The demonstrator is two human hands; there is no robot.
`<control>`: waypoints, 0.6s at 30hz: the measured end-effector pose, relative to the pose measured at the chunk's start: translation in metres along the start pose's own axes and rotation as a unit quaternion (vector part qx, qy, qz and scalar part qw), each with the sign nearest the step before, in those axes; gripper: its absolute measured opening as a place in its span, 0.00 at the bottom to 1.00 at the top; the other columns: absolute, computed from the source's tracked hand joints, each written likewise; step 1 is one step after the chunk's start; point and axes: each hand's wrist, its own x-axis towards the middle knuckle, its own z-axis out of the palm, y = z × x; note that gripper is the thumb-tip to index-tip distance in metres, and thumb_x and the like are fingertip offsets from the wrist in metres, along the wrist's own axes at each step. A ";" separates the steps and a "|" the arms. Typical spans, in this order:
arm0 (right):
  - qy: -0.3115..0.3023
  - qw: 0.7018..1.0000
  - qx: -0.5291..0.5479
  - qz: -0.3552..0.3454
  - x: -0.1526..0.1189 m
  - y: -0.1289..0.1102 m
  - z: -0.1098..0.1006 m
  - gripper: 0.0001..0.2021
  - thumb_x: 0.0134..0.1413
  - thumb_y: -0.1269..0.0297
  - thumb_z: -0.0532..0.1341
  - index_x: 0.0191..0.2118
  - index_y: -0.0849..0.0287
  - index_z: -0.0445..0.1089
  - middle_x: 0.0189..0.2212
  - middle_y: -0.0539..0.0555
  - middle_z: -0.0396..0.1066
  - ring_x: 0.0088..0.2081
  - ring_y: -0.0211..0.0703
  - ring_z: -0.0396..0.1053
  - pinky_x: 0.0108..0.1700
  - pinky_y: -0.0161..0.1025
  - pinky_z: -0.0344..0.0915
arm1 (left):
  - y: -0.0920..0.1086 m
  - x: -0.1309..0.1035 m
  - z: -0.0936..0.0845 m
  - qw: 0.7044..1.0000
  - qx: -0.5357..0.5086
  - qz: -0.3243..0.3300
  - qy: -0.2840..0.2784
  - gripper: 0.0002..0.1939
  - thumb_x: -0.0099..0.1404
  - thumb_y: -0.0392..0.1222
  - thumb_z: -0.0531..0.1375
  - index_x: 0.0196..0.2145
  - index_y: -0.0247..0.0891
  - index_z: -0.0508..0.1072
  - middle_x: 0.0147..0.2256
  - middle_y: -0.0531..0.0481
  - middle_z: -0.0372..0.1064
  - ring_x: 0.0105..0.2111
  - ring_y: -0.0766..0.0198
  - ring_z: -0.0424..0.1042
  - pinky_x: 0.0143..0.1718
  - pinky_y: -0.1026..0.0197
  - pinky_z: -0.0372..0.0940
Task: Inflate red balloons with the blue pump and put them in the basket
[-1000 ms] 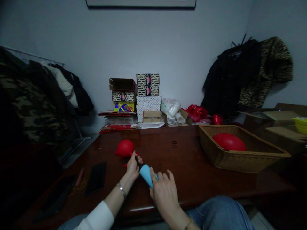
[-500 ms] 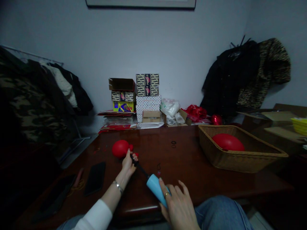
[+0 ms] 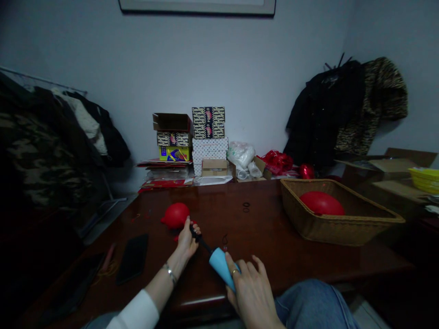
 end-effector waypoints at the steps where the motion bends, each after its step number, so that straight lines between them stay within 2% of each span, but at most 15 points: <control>1: -0.008 1.000 -0.003 0.003 0.004 -0.003 0.000 0.30 0.47 0.66 0.59 0.59 0.51 0.56 0.35 0.50 0.70 0.39 0.44 0.66 0.55 0.49 0.45 | -0.002 -0.001 0.000 1.000 0.000 -0.004 0.000 0.14 0.62 0.48 0.58 0.25 0.37 0.59 0.18 0.57 0.55 0.14 0.74 0.55 0.15 0.71 0.54; 6: -0.022 0.999 -0.025 0.017 0.024 -0.020 0.003 0.30 0.47 0.65 0.59 0.59 0.55 0.57 0.38 0.55 0.70 0.41 0.46 0.66 0.54 0.49 0.46 | -0.011 -0.007 0.002 1.000 0.009 -0.019 0.006 0.14 0.60 0.47 0.59 0.25 0.37 0.59 0.18 0.57 0.55 0.14 0.74 0.56 0.15 0.71 0.55; 10: -0.017 0.999 -0.040 0.028 0.037 -0.031 0.007 0.29 0.47 0.65 0.60 0.58 0.56 0.58 0.37 0.56 0.71 0.40 0.47 0.66 0.53 0.49 0.47 | -0.014 -0.009 0.002 0.999 0.021 -0.029 0.007 0.13 0.60 0.45 0.60 0.25 0.37 0.60 0.18 0.57 0.56 0.15 0.73 0.57 0.16 0.70 0.57; 18: -0.005 0.999 -0.030 0.034 0.034 -0.042 0.008 0.28 0.49 0.63 0.60 0.58 0.56 0.57 0.39 0.57 0.71 0.40 0.48 0.67 0.52 0.50 0.48 | -0.006 -0.006 0.005 0.999 0.047 -0.025 0.010 0.14 0.60 0.45 0.59 0.24 0.37 0.59 0.16 0.59 0.54 0.13 0.74 0.54 0.14 0.70 0.53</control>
